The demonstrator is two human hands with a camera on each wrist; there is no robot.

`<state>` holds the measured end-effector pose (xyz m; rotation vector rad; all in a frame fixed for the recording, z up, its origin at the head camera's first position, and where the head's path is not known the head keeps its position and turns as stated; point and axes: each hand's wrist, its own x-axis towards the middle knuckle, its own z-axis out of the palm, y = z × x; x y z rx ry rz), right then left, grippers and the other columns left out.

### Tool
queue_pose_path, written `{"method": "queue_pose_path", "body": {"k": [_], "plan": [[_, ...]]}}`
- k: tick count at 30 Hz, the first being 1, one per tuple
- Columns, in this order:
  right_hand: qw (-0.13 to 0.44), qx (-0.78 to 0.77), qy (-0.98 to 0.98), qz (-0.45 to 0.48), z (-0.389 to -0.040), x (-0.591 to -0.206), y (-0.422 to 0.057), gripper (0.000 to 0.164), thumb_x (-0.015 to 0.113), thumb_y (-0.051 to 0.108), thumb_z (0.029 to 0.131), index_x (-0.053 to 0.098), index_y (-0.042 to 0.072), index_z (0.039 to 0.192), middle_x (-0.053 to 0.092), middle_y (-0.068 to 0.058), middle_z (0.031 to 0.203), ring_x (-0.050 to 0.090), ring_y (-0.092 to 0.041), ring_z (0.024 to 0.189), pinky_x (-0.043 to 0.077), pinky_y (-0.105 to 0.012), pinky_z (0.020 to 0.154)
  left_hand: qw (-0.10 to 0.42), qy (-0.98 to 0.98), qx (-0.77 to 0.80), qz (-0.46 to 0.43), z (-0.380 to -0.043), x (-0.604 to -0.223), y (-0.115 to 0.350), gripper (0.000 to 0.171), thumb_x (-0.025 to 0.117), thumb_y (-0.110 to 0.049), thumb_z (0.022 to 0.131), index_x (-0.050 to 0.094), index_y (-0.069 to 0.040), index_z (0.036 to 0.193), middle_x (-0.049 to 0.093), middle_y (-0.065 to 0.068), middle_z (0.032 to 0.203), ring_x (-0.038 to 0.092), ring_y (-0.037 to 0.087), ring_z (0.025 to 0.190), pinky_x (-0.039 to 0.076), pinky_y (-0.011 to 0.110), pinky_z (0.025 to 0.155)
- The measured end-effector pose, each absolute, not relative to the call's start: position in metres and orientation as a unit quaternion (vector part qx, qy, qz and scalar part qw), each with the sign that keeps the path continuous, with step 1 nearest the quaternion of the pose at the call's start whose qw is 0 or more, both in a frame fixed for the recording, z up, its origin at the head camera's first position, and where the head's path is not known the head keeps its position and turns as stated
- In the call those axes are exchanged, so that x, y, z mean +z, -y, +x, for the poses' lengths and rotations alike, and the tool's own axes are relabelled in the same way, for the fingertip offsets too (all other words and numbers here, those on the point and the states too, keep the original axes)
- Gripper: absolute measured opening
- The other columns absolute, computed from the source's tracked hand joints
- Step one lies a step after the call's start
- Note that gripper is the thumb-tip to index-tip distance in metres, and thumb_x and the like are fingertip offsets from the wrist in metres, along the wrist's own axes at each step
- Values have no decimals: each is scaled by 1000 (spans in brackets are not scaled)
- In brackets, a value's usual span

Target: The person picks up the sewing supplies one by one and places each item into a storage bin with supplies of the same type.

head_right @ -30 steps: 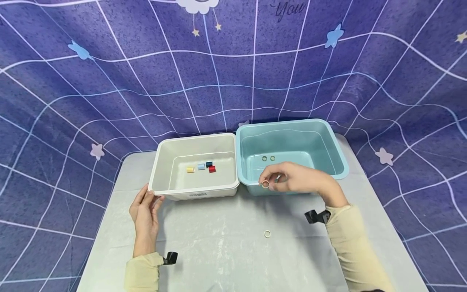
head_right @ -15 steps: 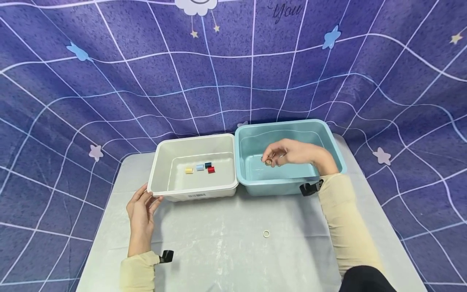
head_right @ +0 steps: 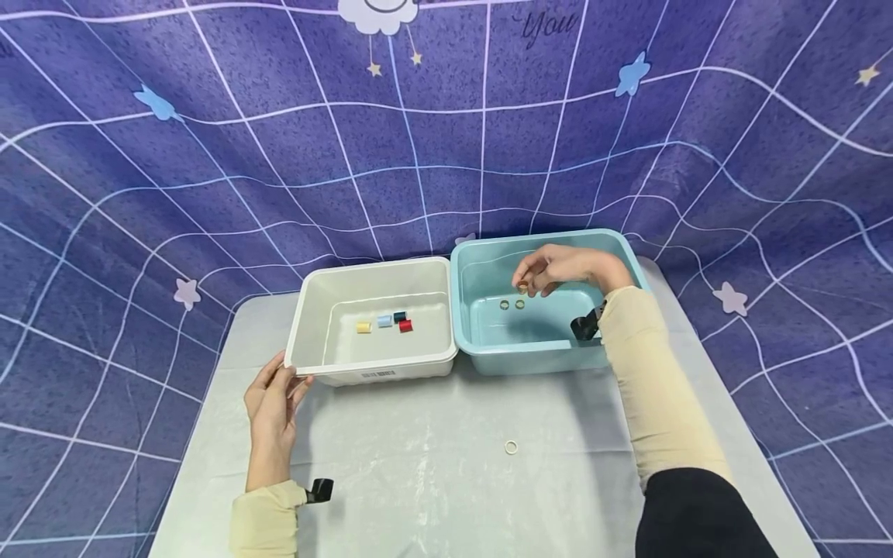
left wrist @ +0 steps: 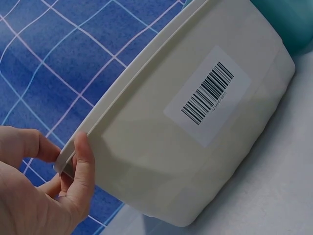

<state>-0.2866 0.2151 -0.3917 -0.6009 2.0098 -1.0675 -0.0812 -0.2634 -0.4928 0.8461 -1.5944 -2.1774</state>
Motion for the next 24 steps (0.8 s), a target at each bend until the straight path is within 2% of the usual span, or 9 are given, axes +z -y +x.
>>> {"method": "queue_pose_path", "body": {"k": [4, 11, 15, 18, 24], "plan": [[399, -421, -788, -206, -295, -398, -217, 37, 53, -6, 97, 61, 0, 132, 70, -7, 112, 66, -24, 106, 61, -37, 96, 161, 552, -764, 294, -81, -494, 265, 46, 52, 5, 100, 55, -1, 145, 66, 4, 110, 68, 8, 77, 67, 18, 71], [435, -419, -779, -171, -310, -418, -225, 32, 54, 5, 103, 60, 4, 135, 66, -6, 119, 62, -27, 117, 58, -37, 101, 164, 546, -767, 294, -79, -495, 266, 46, 52, 6, 100, 54, 0, 145, 65, 6, 114, 69, 9, 76, 66, 17, 69], [452, -421, -775, -136, -317, -435, -233, 32, 55, 6, 104, 59, 3, 136, 67, 0, 114, 63, -20, 112, 59, -35, 99, 163, 542, -770, 295, -79, -495, 265, 46, 52, 6, 99, 54, 1, 145, 66, 6, 114, 70, 10, 76, 66, 17, 68], [455, -413, -780, -120, -321, -443, -235, 33, 56, 8, 104, 58, 1, 137, 68, 2, 110, 62, -14, 103, 59, -34, 96, 166, 542, -770, 293, -79, -495, 265, 46, 53, 6, 99, 53, 2, 145, 68, 5, 112, 70, 10, 76, 66, 17, 67], [447, -381, -804, -88, -325, -454, -230, 31, 61, 17, 103, 63, 4, 132, 72, 7, 107, 64, -12, 100, 58, -31, 91, 164, 544, -768, 294, -79, -496, 265, 46, 53, 5, 99, 55, 0, 145, 67, 7, 114, 70, 9, 76, 66, 17, 69]]}}
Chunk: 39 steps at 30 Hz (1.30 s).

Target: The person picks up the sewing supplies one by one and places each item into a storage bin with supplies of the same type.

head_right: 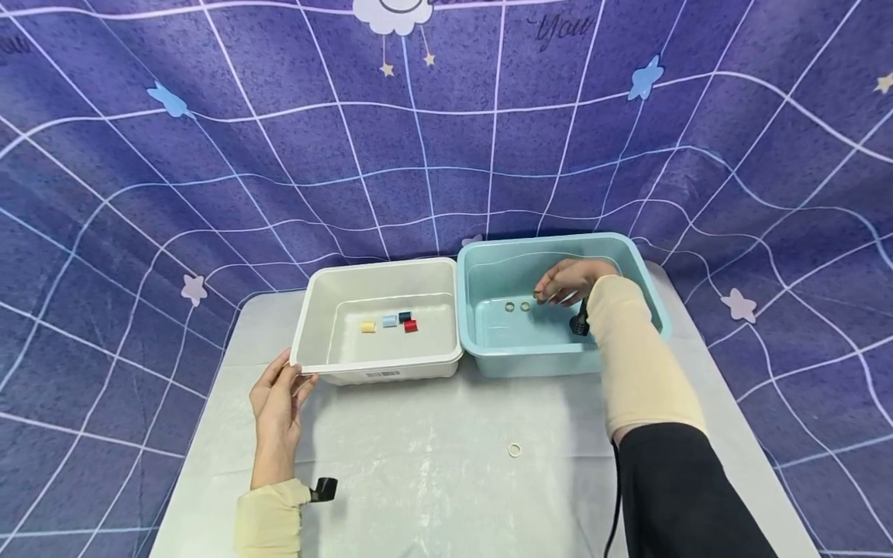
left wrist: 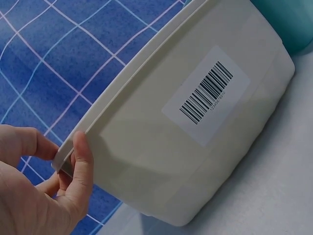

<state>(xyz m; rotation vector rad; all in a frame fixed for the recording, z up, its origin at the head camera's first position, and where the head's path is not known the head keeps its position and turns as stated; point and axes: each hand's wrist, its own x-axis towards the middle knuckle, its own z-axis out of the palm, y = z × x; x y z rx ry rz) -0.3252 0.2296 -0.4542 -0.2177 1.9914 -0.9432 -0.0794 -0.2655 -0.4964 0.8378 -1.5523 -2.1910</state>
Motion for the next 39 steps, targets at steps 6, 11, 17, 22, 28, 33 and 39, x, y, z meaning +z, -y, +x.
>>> {"method": "queue_pose_path", "body": {"k": [6, 11, 17, 22, 28, 33, 39], "plan": [[454, -384, -803, -43, -325, -468, -224, 26, 63, 13, 104, 66, 0, 125, 78, 8, 96, 69, -7, 84, 60, -25, 83, 163, 547, -768, 292, -81, -498, 266, 46, 53, 5, 99, 55, -2, 144, 66, 8, 117, 70, 9, 76, 66, 17, 69], [447, -366, -815, -41, -328, -475, -214, 28, 63, 18, 105, 67, -2, 124, 81, 6, 94, 69, -5, 78, 60, -26, 81, 167, 545, -769, 289, -81, -498, 267, 46, 53, 5, 99, 55, -1, 144, 68, 6, 113, 69, 8, 75, 66, 17, 69], [460, -350, -816, 5, -335, -486, -202, 26, 65, 19, 104, 67, -6, 113, 79, -1, 81, 69, -6, 66, 58, -19, 67, 164, 548, -767, 291, -80, -497, 267, 45, 52, 5, 100, 56, -1, 144, 65, 10, 118, 69, 9, 76, 67, 17, 70], [442, -323, -836, 23, -335, -494, -196, 32, 66, 22, 103, 67, -8, 114, 79, -7, 81, 72, -11, 69, 62, -21, 70, 166, 545, -771, 285, -79, -497, 266, 45, 53, 5, 100, 55, 0, 145, 68, 7, 113, 71, 11, 77, 67, 18, 69], [419, -292, -860, 7, -332, -501, -196, 34, 65, 23, 104, 67, -9, 115, 79, -13, 86, 74, -18, 73, 59, -25, 63, 166, 543, -773, 283, -79, -499, 266, 44, 54, 4, 101, 55, 0, 145, 68, 6, 111, 71, 10, 77, 67, 19, 70], [407, -261, -875, -16, -331, -500, -196, 38, 62, 27, 105, 67, -10, 111, 78, -16, 83, 71, -18, 67, 57, -26, 64, 170, 546, -769, 286, -79, -500, 266, 43, 53, 5, 101, 57, -2, 143, 67, 9, 113, 70, 9, 76, 67, 19, 69], [390, -188, -901, -37, -334, -497, -194, 42, 61, 34, 105, 73, -6, 101, 75, -7, 70, 68, -16, 64, 57, -25, 68, 169, 551, -765, 286, -80, -499, 267, 44, 54, 4, 101, 57, -2, 144, 67, 9, 117, 70, 9, 77, 67, 19, 70]]}}
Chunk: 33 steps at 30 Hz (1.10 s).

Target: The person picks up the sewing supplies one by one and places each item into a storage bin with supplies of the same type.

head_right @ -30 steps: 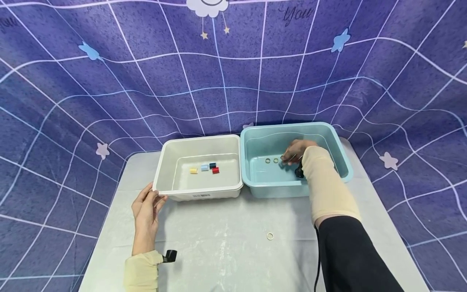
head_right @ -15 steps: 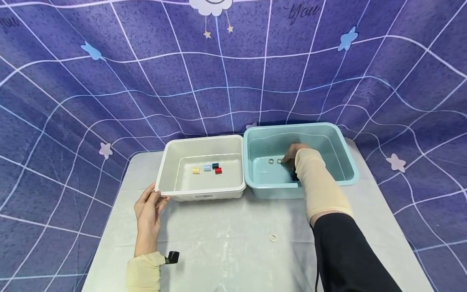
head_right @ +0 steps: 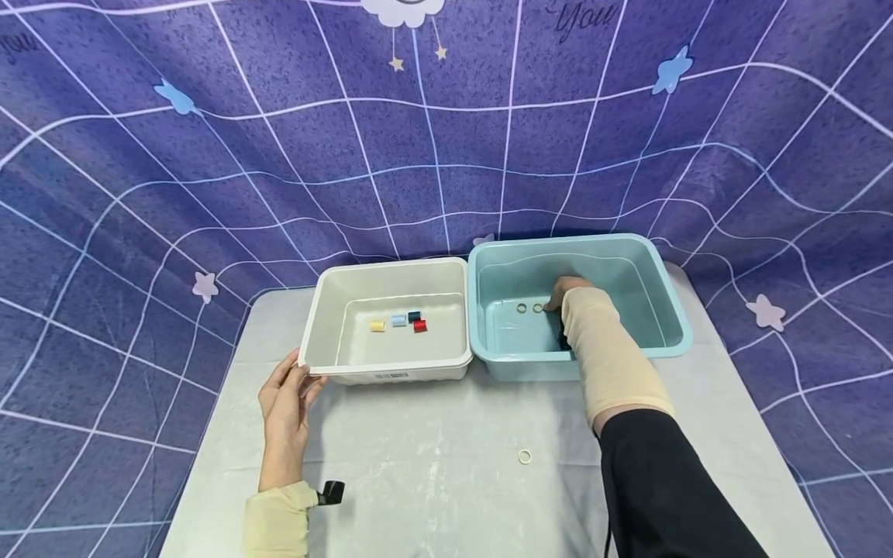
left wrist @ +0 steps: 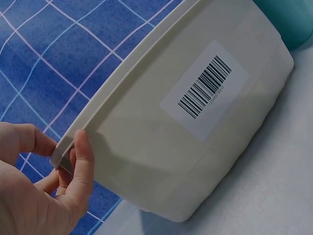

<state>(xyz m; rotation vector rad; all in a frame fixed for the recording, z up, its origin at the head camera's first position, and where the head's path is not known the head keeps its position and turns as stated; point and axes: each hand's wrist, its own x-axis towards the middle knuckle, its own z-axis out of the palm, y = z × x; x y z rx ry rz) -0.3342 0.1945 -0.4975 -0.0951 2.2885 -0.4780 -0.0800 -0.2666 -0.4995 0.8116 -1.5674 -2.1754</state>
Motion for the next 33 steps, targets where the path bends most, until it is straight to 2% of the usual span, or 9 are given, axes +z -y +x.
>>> {"method": "queue_pose_path", "body": {"k": [6, 12, 19, 24, 28, 31, 33], "plan": [[383, -151, -911, -33, -333, -496, -195, 46, 60, 40, 104, 75, -3, 98, 70, 0, 61, 68, -18, 67, 56, -27, 69, 171, 553, -764, 285, -79, -499, 265, 43, 54, 4, 101, 58, -2, 143, 66, 10, 119, 70, 10, 77, 67, 19, 70], [382, -156, -910, -27, -329, -492, -195, 45, 61, 41, 103, 72, -3, 104, 72, -1, 64, 69, -18, 70, 56, -27, 72, 173, 553, -765, 282, -79, -498, 264, 43, 54, 4, 101, 57, -2, 143, 67, 9, 117, 70, 10, 77, 67, 19, 70], [379, -168, -910, -29, -322, -480, -197, 46, 62, 36, 104, 76, -7, 99, 72, -4, 65, 69, -19, 66, 57, -28, 71, 172, 551, -766, 283, -79, -498, 264, 44, 53, 4, 100, 56, -1, 143, 66, 9, 116, 71, 11, 77, 67, 20, 70], [387, -181, -904, -10, -318, -473, -199, 44, 65, 38, 103, 69, -5, 108, 76, -5, 73, 67, -15, 64, 55, -26, 68, 170, 553, -765, 283, -81, -498, 265, 44, 53, 4, 100, 57, -1, 143, 66, 9, 115, 70, 11, 77, 68, 20, 70], [381, -178, -907, -22, -316, -462, -200, 41, 67, 37, 100, 71, -3, 107, 77, -5, 77, 66, -15, 65, 55, -26, 63, 167, 555, -764, 285, -81, -499, 266, 44, 53, 3, 100, 57, -2, 143, 66, 7, 112, 69, 10, 77, 68, 20, 71], [385, -171, -905, -62, -316, -449, -196, 38, 67, 35, 100, 75, -2, 106, 80, -12, 91, 70, -16, 71, 57, -26, 64, 166, 553, -763, 290, -81, -499, 266, 44, 53, 3, 100, 57, -3, 144, 65, 8, 112, 69, 10, 77, 68, 20, 70], [395, -166, -899, -95, -316, -438, -192, 38, 66, 34, 101, 75, -1, 111, 80, -16, 105, 74, -19, 81, 60, -27, 69, 165, 552, -763, 292, -80, -499, 266, 44, 53, 3, 100, 58, -4, 143, 64, 9, 115, 69, 10, 77, 67, 19, 70]]}}
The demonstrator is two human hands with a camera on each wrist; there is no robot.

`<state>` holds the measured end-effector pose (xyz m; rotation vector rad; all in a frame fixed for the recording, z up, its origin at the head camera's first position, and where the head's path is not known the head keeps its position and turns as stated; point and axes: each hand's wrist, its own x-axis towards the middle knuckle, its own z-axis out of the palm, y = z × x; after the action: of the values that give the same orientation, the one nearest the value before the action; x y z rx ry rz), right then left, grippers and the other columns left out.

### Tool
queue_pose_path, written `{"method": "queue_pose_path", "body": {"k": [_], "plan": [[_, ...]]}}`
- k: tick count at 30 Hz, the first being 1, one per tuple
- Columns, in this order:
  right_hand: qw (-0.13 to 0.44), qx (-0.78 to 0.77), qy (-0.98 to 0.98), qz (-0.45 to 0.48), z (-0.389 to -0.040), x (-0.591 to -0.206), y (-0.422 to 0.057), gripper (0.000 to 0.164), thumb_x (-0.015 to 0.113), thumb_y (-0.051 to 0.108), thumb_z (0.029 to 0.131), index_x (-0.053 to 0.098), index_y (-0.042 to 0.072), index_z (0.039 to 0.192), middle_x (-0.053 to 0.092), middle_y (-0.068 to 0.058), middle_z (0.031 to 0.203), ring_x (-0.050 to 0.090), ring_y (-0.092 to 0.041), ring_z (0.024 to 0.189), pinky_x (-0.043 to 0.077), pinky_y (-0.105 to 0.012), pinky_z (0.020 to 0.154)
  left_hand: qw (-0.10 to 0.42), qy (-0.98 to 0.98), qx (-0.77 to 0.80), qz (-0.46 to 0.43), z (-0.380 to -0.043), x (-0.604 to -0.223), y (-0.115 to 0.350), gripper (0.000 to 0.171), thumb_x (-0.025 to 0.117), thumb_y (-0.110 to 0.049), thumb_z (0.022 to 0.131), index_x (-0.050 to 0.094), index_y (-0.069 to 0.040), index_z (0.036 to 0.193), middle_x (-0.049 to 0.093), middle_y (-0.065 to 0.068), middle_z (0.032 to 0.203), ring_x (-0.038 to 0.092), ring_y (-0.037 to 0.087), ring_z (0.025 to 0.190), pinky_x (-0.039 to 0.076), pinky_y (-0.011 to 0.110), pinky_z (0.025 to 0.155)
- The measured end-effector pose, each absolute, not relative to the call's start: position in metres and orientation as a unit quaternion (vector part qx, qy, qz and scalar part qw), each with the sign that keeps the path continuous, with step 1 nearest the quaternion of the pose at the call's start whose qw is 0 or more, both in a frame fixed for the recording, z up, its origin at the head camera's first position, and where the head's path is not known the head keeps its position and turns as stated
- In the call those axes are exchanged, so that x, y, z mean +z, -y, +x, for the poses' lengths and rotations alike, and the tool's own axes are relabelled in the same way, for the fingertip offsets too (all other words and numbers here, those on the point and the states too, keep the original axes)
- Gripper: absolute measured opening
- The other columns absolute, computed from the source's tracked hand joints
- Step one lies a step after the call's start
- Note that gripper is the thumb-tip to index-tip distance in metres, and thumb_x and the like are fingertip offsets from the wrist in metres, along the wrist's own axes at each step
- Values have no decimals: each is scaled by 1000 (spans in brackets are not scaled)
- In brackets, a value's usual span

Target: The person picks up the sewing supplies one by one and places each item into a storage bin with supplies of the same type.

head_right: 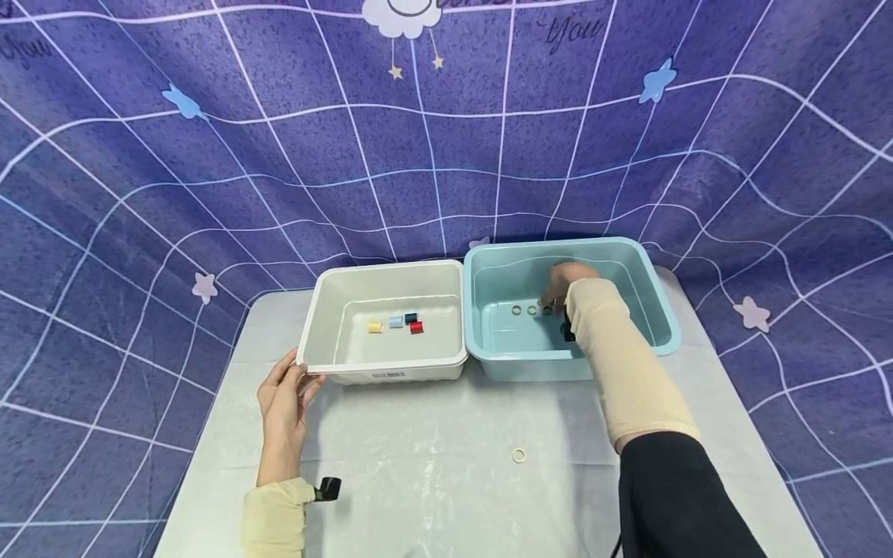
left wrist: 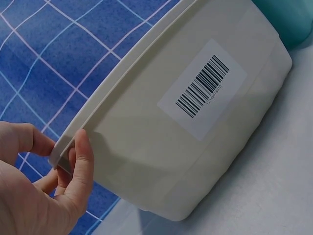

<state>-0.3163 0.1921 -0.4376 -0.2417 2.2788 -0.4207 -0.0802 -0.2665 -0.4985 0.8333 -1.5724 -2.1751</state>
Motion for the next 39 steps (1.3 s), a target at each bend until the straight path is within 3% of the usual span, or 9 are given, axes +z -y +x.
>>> {"method": "queue_pose_path", "body": {"k": [6, 14, 19, 25, 30, 39], "plan": [[417, -151, -885, -141, -321, -415, -183, 39, 62, 32, 104, 69, 0, 125, 77, -19, 119, 74, -31, 101, 62, -31, 76, 164, 555, -762, 292, -80, -499, 267, 44, 53, 2, 100, 57, -4, 144, 62, 11, 120, 69, 10, 77, 67, 19, 71], [409, -154, -881, -179, -317, -399, -178, 30, 58, 28, 108, 68, 2, 119, 76, -19, 118, 73, -29, 101, 64, -47, 94, 164, 552, -764, 290, -80, -501, 267, 44, 53, 2, 100, 57, -4, 144, 63, 9, 119, 69, 9, 77, 67, 19, 70], [394, -169, -880, -205, -310, -393, -178, 21, 57, 23, 108, 68, 4, 108, 76, -21, 113, 72, -25, 93, 65, -43, 86, 165, 554, -762, 291, -80, -501, 267, 45, 53, 2, 100, 56, -3, 145, 62, 8, 117, 68, 8, 75, 67, 19, 70], [373, -177, -882, -229, -302, -390, -179, 19, 59, 19, 107, 69, 2, 109, 77, -21, 107, 73, -26, 87, 61, -32, 70, 163, 555, -763, 290, -80, -500, 266, 46, 53, 1, 101, 54, -4, 147, 56, 15, 128, 68, 7, 75, 67, 18, 69], [333, -177, -885, -272, -292, -387, -181, 17, 62, 16, 106, 71, 1, 106, 79, -17, 97, 73, -24, 78, 57, -30, 61, 163, 553, -765, 289, -79, -499, 266, 46, 52, 2, 101, 53, -3, 147, 55, 15, 128, 68, 7, 75, 67, 19, 70], [295, -213, -878, -312, -268, -377, -185, 14, 64, 14, 104, 74, 5, 102, 77, -11, 95, 71, -25, 82, 58, -30, 67, 163, 554, -764, 286, -79, -499, 266, 45, 53, 1, 101, 55, -4, 146, 59, 14, 127, 68, 9, 78, 67, 18, 72]]}}
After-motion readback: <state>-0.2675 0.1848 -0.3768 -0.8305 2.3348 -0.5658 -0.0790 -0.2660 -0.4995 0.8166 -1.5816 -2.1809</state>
